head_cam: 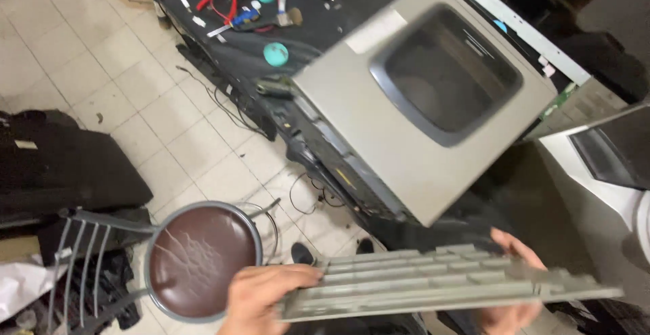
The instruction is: Disassembling and reassembling the outer casing of a stereo system using an electric screwdriver on a repair bench.
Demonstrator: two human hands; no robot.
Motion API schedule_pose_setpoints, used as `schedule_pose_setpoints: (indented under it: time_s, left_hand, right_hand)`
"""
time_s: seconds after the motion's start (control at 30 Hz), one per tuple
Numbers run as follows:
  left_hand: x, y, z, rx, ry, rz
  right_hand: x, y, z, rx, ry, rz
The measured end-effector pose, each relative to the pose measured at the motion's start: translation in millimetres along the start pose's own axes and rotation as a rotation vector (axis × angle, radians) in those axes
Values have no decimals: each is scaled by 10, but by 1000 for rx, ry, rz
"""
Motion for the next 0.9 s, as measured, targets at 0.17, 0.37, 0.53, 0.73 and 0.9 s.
schedule_pose_setpoints:
  time_s: [0.17, 0.37, 0.53, 0.73, 0.9]
  left_hand:
    - [-675, -349, 88, -245, 188, 153]
    - [-1127, -1374, -128, -650, 252, 186]
    - [-1250, -1388, -913, -547, 253, 864]
    - [-1275, -1573, -1093, -730, 453, 821]
    - [-1399, -1790, -1214, -820, 525, 733]
  right_hand:
    - [-19, -176, 172, -462, 0, -120]
    - [-582, 228, -713, -290, -609, -476]
    - [269, -2796, -942, -311, -456, -62]
    - [1312, -3892, -2081, -543, -925, 386]
    - [1974, -4150, -2483, -250, -951, 360]
Point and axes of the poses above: each hand's wrist, its own z-axis away from the middle knuckle, its own x-axis out of the palm, y = z × x, the point moved 4 cm from there along -z, towards the middle knuckle, and after that the axes turned 10 degrees about -y, right-handed, at the moved point
